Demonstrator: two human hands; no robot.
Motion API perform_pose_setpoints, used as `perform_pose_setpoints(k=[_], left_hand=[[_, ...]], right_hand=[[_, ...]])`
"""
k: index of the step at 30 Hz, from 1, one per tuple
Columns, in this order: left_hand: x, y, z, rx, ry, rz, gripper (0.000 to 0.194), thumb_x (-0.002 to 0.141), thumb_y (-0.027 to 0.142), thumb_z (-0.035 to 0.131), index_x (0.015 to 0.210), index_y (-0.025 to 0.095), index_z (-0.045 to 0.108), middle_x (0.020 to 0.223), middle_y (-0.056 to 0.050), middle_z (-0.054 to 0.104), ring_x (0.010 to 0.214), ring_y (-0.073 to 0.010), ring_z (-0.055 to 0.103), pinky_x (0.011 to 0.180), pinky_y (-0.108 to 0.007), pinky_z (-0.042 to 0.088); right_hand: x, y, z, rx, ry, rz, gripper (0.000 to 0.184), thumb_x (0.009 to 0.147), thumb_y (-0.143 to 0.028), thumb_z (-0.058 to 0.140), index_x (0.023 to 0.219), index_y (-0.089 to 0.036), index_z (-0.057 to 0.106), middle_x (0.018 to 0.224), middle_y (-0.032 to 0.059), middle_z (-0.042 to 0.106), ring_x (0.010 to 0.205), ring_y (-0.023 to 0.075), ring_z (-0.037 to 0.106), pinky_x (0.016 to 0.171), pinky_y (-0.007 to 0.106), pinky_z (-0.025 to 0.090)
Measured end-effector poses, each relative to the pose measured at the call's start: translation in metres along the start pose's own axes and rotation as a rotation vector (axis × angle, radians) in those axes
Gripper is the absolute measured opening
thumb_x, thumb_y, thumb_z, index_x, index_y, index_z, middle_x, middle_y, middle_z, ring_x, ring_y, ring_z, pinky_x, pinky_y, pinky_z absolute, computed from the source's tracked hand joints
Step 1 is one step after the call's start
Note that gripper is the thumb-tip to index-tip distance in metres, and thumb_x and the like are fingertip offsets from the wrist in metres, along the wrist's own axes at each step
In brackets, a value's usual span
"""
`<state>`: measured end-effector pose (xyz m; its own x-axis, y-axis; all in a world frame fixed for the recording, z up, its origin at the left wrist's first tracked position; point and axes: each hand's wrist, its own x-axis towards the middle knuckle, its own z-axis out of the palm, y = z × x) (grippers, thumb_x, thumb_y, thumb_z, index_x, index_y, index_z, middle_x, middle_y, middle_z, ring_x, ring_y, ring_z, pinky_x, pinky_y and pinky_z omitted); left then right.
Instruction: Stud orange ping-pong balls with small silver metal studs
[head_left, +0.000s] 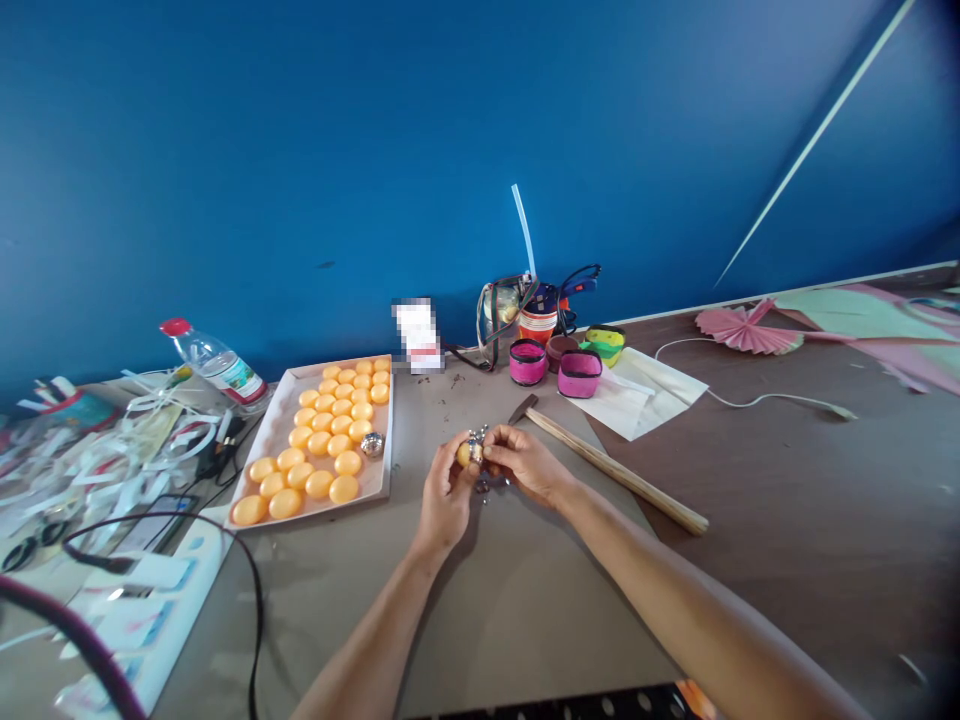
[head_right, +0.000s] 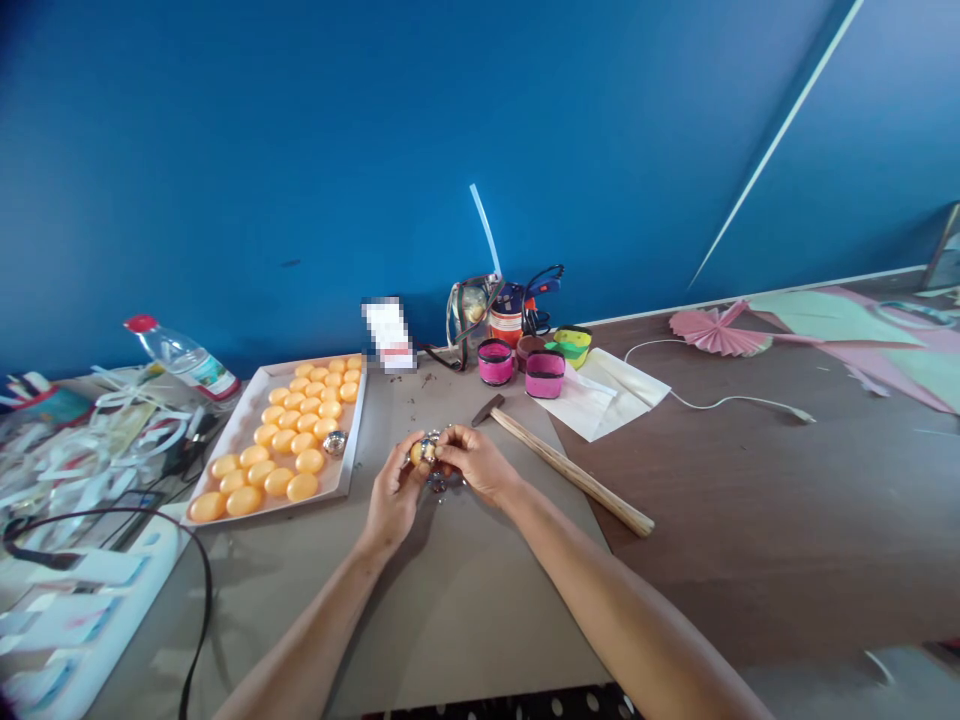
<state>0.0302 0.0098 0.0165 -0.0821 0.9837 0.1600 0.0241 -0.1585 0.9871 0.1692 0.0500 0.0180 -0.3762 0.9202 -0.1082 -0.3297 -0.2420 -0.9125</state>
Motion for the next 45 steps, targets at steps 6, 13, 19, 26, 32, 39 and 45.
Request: perform_pose_setpoints(k=[6,13,19,26,32,39,45], left_hand=[[0.004,-0.006,-0.001,-0.191,-0.01,-0.103,0.044,0.072,0.038,0.066,0.111,0.021,0.058,0.1,-0.005,0.063,0.082,-0.0176,0.061,0.08,-0.031,0.047],[0.005,-0.003,-0.002,-0.323,0.02,-0.181,0.044,0.071,0.035,0.067,0.112,0.022,0.057,0.102,-0.004,0.059,0.079,-0.0154,0.062,0.079,-0.031,0.048],[0.005,-0.001,-0.002,-0.349,0.015,-0.191,0.043,0.072,0.035,0.066,0.112,0.022,0.056,0.097,-0.003,0.057,0.076,-0.0145,0.063,0.077,-0.03,0.048],[0.006,-0.006,-0.003,-0.35,0.021,-0.196,0.045,0.072,0.035,0.066,0.113,0.022,0.054,0.098,-0.003,0.059,0.076,-0.0145,0.063,0.075,-0.029,0.048],[0.007,-0.007,-0.003,-0.351,0.025,-0.178,0.046,0.072,0.036,0.066,0.114,0.02,0.055,0.099,-0.004,0.06,0.076,-0.014,0.063,0.078,-0.03,0.048],[0.007,-0.008,-0.003,-0.336,0.028,-0.17,0.044,0.073,0.034,0.065,0.114,0.021,0.055,0.102,-0.004,0.06,0.076,-0.0132,0.063,0.079,-0.03,0.048],[0.007,-0.007,-0.004,-0.3,0.029,-0.181,0.046,0.071,0.036,0.066,0.113,0.021,0.056,0.103,-0.005,0.06,0.075,-0.0135,0.063,0.077,-0.029,0.049]], right_hand=[[0.003,-0.012,-0.015,-0.226,-0.009,-0.089,0.017,0.073,-0.036,0.059,0.077,-0.019,0.059,0.055,-0.0038,0.049,0.05,0.0099,0.042,0.052,0.024,0.031],[0.006,-0.008,-0.031,-1.159,0.042,-0.313,0.02,0.076,-0.013,0.05,0.089,-0.018,0.065,0.087,0.0068,0.061,0.077,0.0172,0.055,0.073,0.028,0.039],[0.004,-0.004,-0.027,-1.518,0.041,-0.21,0.024,0.082,-0.015,0.046,0.099,-0.016,0.062,0.098,0.0091,0.061,0.086,0.0174,0.058,0.078,0.025,0.037],[0.007,-0.003,-0.031,-1.44,0.056,-0.265,0.028,0.09,-0.024,0.036,0.09,-0.017,0.064,0.087,0.0055,0.062,0.081,0.0133,0.057,0.072,0.021,0.037],[0.01,0.005,-0.029,-1.472,0.061,-0.27,0.019,0.081,-0.016,0.047,0.09,-0.019,0.064,0.091,0.0051,0.063,0.085,0.0146,0.057,0.077,0.024,0.035],[0.009,0.007,-0.028,-1.214,0.152,-0.416,0.014,0.075,-0.012,0.047,0.074,-0.017,0.06,0.081,0.0044,0.06,0.074,0.0134,0.055,0.069,0.023,0.038],[0.008,0.0,-0.02,-0.801,0.238,-0.314,0.012,0.071,-0.014,0.046,0.077,-0.018,0.057,0.06,-0.0023,0.055,0.053,0.0111,0.05,0.054,0.022,0.037]])
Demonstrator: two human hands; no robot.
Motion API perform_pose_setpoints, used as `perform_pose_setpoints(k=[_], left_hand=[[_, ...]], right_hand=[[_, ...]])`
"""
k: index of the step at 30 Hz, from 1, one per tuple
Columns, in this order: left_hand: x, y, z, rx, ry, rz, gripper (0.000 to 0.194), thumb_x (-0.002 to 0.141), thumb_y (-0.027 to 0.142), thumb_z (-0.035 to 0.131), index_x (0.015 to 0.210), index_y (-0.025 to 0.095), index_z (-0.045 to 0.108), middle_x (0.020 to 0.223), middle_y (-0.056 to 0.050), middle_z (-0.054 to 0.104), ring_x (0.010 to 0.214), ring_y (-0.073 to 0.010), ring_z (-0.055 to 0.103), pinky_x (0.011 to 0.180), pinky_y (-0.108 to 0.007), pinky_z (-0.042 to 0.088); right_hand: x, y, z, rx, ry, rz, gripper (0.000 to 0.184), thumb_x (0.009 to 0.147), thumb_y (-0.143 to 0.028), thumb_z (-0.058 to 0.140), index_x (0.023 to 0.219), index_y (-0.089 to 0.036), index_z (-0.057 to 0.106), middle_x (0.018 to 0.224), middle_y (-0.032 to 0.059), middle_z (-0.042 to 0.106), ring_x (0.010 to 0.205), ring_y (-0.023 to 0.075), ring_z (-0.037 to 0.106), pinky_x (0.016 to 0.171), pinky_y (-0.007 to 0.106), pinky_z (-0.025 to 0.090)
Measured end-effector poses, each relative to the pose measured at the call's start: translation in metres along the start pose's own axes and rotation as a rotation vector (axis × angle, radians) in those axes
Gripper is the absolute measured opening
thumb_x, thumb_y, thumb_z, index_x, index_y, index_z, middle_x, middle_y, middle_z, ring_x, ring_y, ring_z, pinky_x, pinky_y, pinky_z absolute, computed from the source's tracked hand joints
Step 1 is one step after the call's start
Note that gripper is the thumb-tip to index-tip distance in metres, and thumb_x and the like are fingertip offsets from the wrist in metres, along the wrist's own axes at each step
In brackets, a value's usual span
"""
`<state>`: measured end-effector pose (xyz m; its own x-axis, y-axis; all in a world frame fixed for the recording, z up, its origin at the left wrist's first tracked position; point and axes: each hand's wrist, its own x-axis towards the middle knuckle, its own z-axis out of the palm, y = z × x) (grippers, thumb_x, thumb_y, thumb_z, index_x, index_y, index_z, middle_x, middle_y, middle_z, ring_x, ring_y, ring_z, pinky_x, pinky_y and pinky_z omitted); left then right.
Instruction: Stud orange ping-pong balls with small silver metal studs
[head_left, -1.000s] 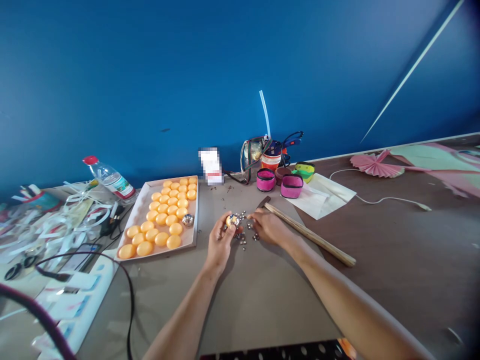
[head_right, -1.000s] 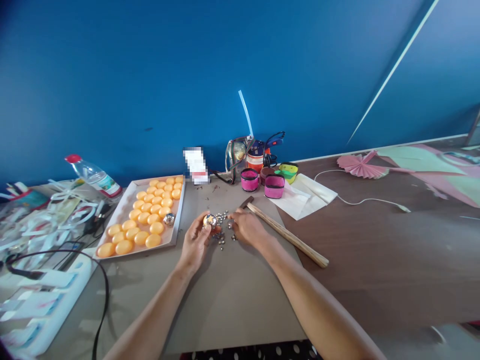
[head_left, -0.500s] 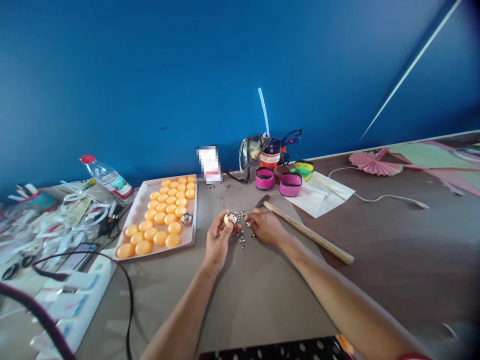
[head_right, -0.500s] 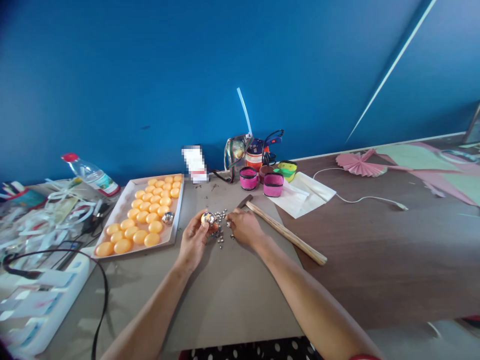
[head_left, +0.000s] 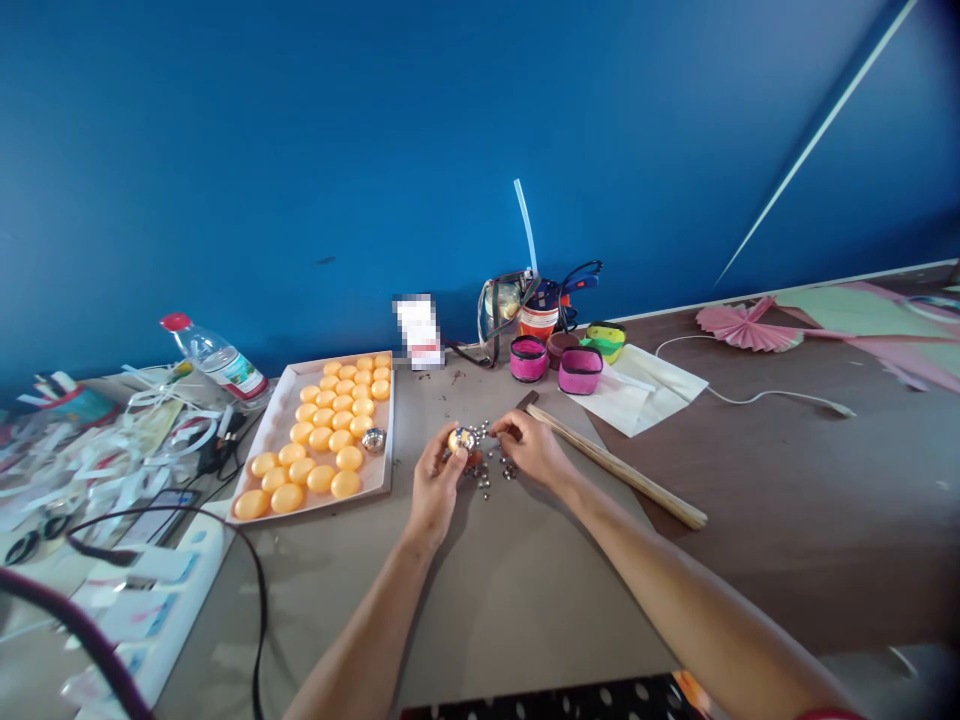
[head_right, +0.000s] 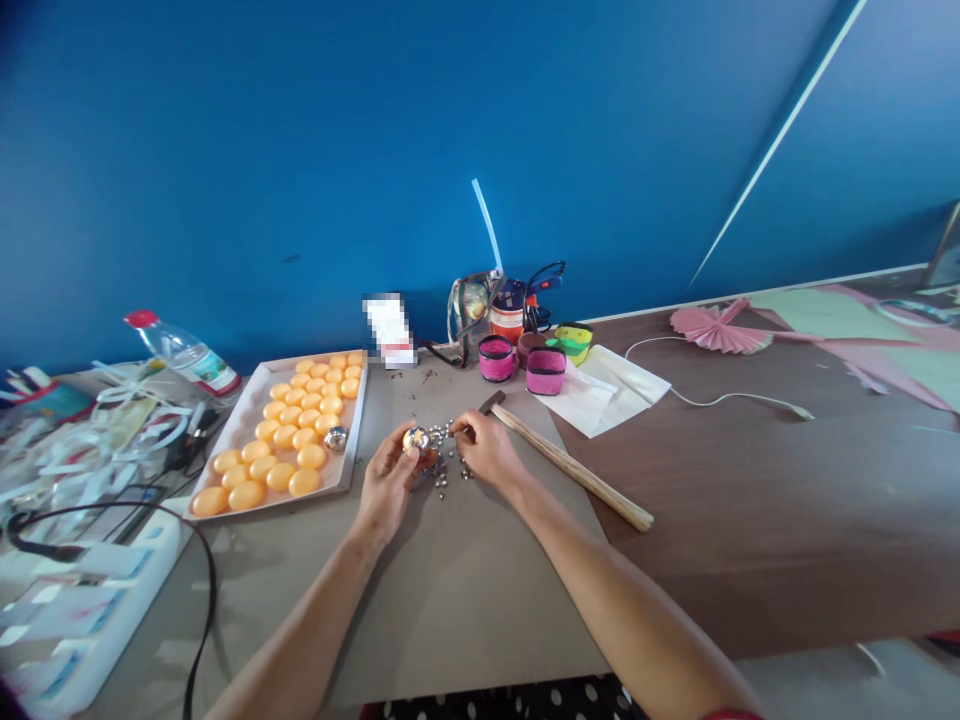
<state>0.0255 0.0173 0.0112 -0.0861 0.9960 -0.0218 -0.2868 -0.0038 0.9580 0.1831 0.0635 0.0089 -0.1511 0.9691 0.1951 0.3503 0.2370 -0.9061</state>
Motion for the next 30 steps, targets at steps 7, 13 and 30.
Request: perform_pose_setpoints(k=[7,13,30], left_hand=[[0.002,-0.003,-0.001,-0.001,-0.004,0.009,0.044,0.07,0.036,0.068,0.11,0.02,0.058,0.101,-0.004,0.061,0.081,-0.0149,0.061,0.082,-0.033,0.048],[0.001,-0.002,0.001,0.096,-0.007,0.031,0.047,0.068,0.04,0.068,0.109,0.018,0.058,0.099,-0.005,0.063,0.083,-0.0171,0.061,0.081,-0.033,0.049],[0.002,-0.001,0.0,0.072,0.063,0.047,0.048,0.07,0.039,0.067,0.112,0.018,0.055,0.105,-0.006,0.059,0.078,-0.0147,0.063,0.081,-0.031,0.05]], right_hand=[[0.0,-0.011,-0.001,0.525,-0.1,0.082,0.014,0.071,-0.03,0.059,0.073,-0.018,0.052,0.051,-0.0065,0.049,0.047,0.0083,0.045,0.05,0.022,0.036],[-0.002,-0.014,0.0,0.611,-0.153,0.084,0.016,0.073,-0.031,0.059,0.069,-0.018,0.051,0.052,-0.0052,0.053,0.047,0.008,0.048,0.054,0.022,0.037],[0.005,0.015,-0.014,-0.445,0.159,-0.201,0.022,0.082,-0.014,0.044,0.092,-0.019,0.064,0.089,0.0065,0.062,0.083,0.0162,0.055,0.077,0.027,0.038]])
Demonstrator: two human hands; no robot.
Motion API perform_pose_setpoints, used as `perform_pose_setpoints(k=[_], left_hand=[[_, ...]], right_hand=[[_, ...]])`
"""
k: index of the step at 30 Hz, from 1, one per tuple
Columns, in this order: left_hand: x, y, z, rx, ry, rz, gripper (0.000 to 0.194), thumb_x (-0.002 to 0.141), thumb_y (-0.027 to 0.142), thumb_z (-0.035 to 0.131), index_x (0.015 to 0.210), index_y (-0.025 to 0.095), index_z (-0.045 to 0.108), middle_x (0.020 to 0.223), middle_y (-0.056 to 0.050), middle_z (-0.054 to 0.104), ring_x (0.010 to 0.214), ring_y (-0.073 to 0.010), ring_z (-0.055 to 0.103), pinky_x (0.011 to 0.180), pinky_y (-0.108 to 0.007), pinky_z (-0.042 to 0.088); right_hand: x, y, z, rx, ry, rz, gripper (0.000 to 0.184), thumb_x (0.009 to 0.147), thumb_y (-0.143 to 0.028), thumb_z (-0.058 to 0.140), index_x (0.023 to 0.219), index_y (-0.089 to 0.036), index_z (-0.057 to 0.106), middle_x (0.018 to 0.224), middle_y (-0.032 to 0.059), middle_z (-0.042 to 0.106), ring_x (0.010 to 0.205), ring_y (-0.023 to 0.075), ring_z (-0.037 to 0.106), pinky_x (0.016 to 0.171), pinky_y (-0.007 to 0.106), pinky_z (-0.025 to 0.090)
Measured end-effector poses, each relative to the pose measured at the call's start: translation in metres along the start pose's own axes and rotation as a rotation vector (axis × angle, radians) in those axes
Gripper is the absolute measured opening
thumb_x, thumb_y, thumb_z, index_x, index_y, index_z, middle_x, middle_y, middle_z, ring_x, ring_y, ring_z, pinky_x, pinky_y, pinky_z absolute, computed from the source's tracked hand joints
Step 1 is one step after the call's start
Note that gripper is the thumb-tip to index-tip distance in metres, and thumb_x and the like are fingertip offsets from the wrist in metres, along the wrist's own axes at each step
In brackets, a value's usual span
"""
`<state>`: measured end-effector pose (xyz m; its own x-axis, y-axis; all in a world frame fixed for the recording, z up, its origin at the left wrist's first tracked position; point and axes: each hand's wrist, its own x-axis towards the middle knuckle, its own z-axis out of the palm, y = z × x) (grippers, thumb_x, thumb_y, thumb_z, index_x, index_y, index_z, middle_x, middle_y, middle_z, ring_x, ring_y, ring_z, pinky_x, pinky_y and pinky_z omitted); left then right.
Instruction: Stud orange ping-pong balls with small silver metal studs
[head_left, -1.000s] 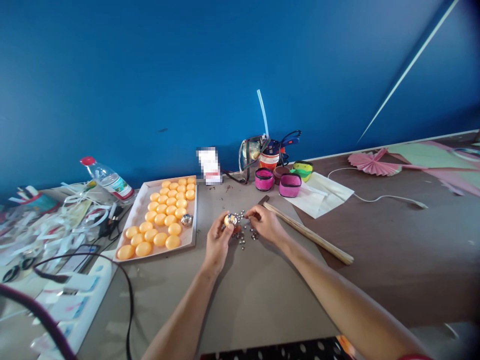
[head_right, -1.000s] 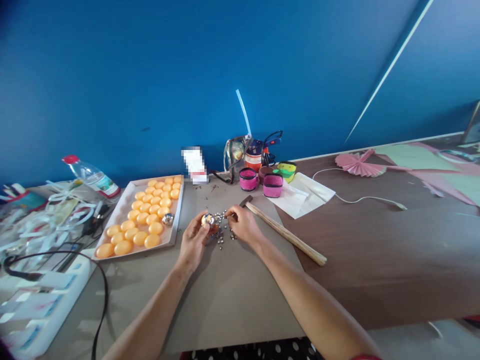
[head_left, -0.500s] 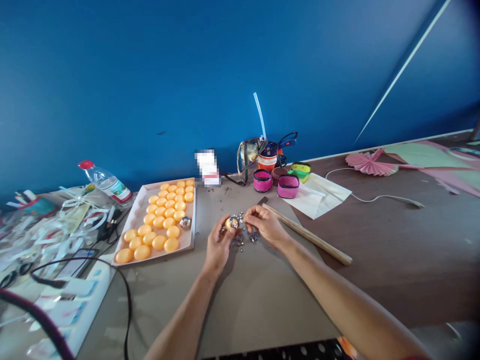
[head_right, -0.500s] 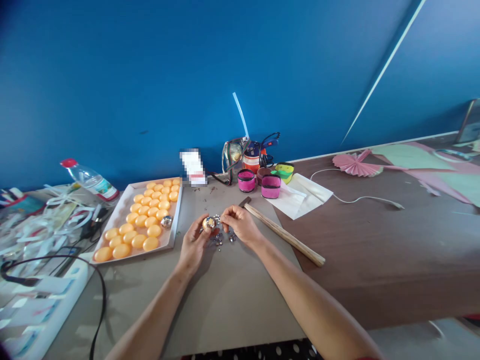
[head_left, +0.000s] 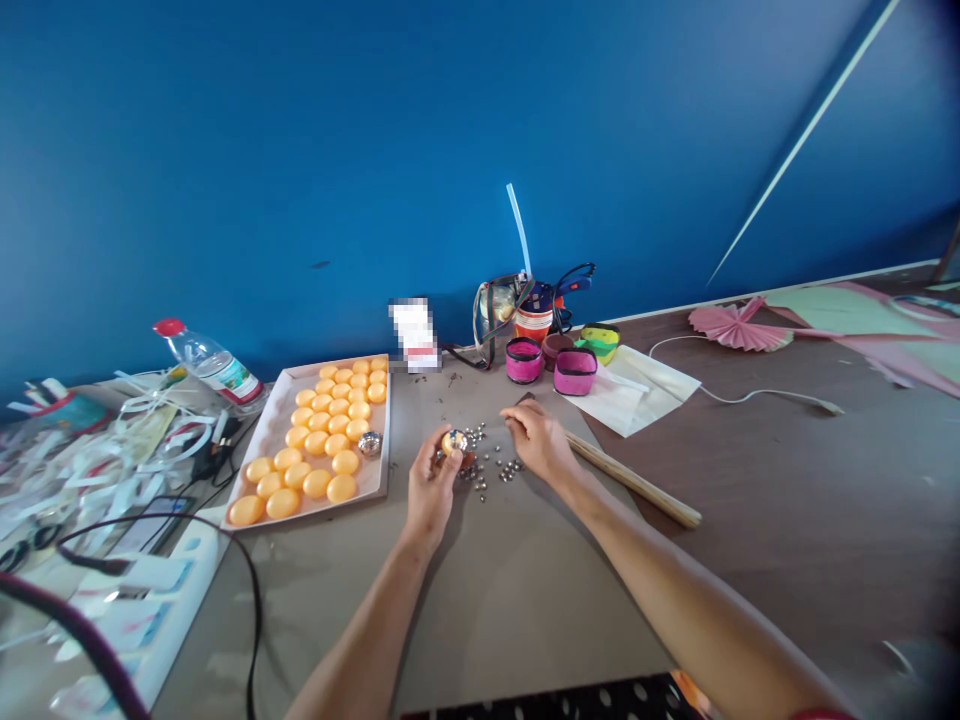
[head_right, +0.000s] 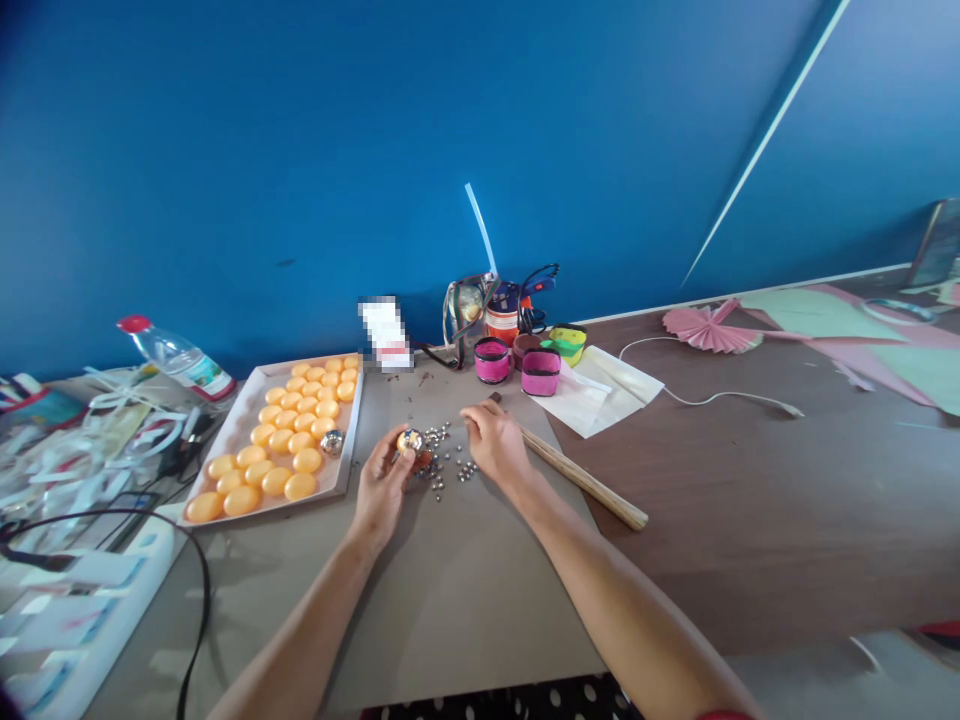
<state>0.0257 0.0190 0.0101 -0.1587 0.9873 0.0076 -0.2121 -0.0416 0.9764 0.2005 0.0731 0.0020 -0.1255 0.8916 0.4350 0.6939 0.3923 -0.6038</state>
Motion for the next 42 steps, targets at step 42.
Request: perform_pose_setpoints(k=[42], left_hand=[[-0.003,0.008,0.003,0.166,-0.045,0.058,0.044,0.069,0.039,0.067,0.106,0.017,0.058,0.093,-0.005,0.064,0.079,-0.0166,0.062,0.077,-0.03,0.05]], right_hand=[[-0.003,-0.035,-0.003,1.159,-0.339,0.421,0.023,0.064,-0.033,0.065,0.078,-0.017,0.056,0.065,-0.0038,0.058,0.047,0.0062,0.045,0.049,0.021,0.032]])
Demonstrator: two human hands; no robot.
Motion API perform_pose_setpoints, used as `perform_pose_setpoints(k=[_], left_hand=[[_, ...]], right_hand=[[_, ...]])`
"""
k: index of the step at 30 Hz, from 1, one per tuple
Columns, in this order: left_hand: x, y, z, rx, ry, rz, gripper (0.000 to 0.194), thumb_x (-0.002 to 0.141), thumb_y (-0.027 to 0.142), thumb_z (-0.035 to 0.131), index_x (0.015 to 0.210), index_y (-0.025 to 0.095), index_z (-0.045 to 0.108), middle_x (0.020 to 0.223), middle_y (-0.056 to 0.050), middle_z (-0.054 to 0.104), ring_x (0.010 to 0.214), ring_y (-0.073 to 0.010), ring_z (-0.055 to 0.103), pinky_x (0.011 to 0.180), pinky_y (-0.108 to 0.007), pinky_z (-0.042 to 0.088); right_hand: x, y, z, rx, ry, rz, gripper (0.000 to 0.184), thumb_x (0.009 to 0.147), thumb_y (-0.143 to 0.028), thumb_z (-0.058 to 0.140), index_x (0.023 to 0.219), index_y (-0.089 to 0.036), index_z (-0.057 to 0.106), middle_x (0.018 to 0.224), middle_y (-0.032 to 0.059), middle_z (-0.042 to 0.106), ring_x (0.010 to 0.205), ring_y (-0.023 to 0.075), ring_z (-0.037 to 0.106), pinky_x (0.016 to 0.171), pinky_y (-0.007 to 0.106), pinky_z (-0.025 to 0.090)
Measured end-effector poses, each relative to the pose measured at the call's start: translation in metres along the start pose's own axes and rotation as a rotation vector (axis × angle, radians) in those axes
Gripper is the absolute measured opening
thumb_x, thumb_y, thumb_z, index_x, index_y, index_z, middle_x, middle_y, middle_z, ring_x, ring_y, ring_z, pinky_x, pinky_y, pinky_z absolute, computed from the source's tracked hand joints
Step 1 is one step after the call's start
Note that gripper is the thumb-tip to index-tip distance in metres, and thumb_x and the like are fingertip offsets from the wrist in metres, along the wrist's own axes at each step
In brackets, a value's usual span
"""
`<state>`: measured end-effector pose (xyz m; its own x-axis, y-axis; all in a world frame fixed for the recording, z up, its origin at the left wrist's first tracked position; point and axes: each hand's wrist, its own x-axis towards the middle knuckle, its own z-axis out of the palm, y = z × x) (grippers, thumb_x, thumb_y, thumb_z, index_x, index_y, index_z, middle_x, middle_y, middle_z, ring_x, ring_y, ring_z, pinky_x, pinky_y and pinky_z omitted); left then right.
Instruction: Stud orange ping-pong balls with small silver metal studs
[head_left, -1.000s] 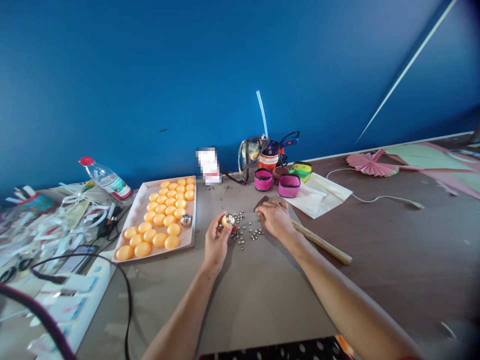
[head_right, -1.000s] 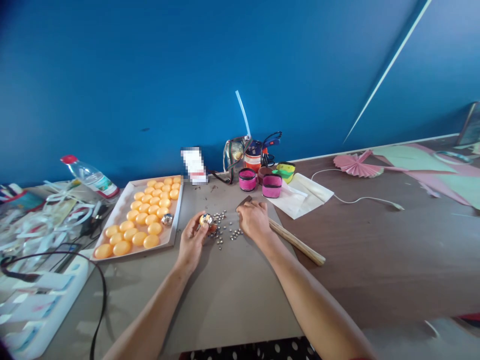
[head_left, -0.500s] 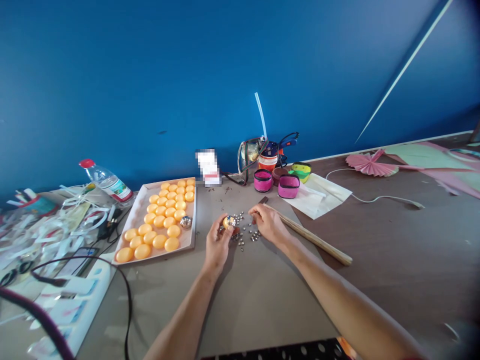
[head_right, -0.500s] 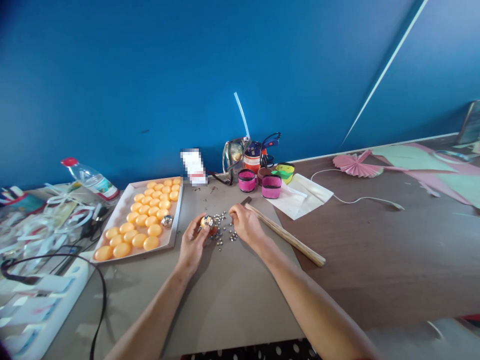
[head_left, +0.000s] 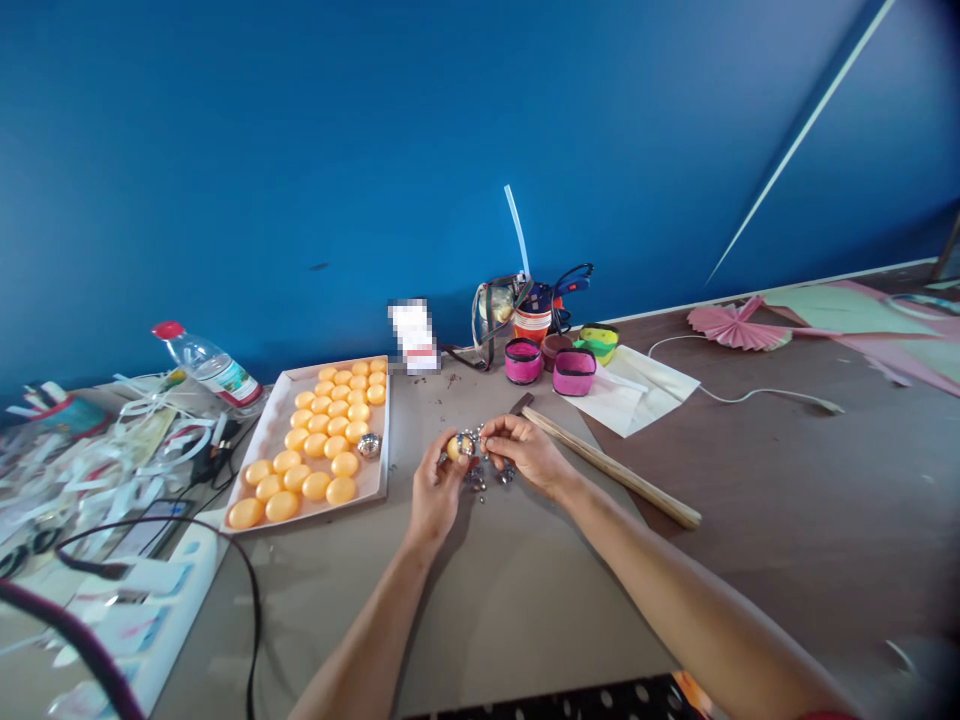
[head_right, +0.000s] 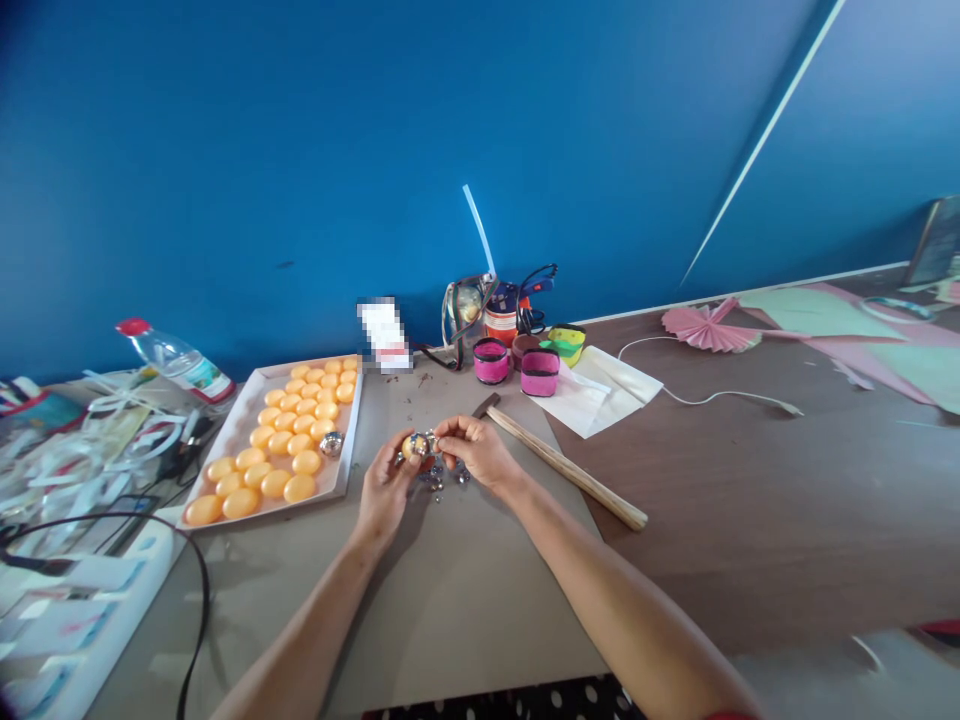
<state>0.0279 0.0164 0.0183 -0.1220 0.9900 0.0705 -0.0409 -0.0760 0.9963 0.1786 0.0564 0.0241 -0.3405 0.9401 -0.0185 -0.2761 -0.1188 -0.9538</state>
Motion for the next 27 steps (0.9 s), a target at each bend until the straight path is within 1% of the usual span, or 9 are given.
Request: perform_pose_setpoints(k=[4,11,18,24,27], left_hand=[[0.0,-0.003,-0.001,0.022,-0.025,0.013,0.043,0.071,0.038,0.066,0.108,0.018,0.058,0.094,-0.005,0.065,0.08,-0.0162,0.062,0.078,-0.028,0.049],[-0.002,-0.006,0.0,0.08,-0.03,0.056,0.044,0.071,0.036,0.066,0.11,0.019,0.058,0.101,-0.007,0.063,0.088,-0.0182,0.06,0.08,-0.029,0.047],[-0.001,-0.014,-0.004,0.316,-0.057,0.217,0.039,0.079,0.033,0.057,0.117,0.021,0.055,0.107,-0.008,0.057,0.094,-0.0192,0.056,0.083,-0.031,0.045],[-0.001,-0.015,-0.006,0.412,-0.082,0.283,0.037,0.082,0.03,0.053,0.119,0.02,0.052,0.109,-0.009,0.055,0.097,-0.0194,0.055,0.083,-0.032,0.045],[-0.002,-0.014,-0.006,0.459,-0.082,0.332,0.037,0.083,0.028,0.051,0.12,0.021,0.052,0.111,-0.009,0.055,0.1,-0.0201,0.054,0.085,-0.033,0.045]], right_hand=[[-0.001,0.0,0.003,-0.084,-0.014,-0.007,0.019,0.066,-0.033,0.063,0.072,-0.017,0.055,0.057,-0.006,0.051,0.048,0.0063,0.041,0.049,0.021,0.031],[-0.004,0.002,0.004,-0.205,-0.048,-0.018,0.02,0.069,-0.035,0.061,0.073,-0.017,0.056,0.06,-0.0056,0.049,0.055,0.0077,0.042,0.055,0.021,0.033],[-0.004,0.001,0.004,-0.22,-0.078,-0.035,0.017,0.069,-0.033,0.06,0.071,-0.016,0.055,0.065,-0.0038,0.052,0.059,0.0083,0.045,0.059,0.022,0.037],[-0.005,-0.002,0.006,-0.228,-0.079,-0.008,0.015,0.068,-0.03,0.06,0.07,-0.016,0.055,0.063,-0.0037,0.052,0.057,0.0085,0.046,0.058,0.023,0.038],[-0.005,-0.002,0.008,-0.228,-0.073,0.017,0.015,0.067,-0.03,0.061,0.069,-0.016,0.054,0.062,-0.0038,0.052,0.055,0.0081,0.045,0.056,0.023,0.038]])
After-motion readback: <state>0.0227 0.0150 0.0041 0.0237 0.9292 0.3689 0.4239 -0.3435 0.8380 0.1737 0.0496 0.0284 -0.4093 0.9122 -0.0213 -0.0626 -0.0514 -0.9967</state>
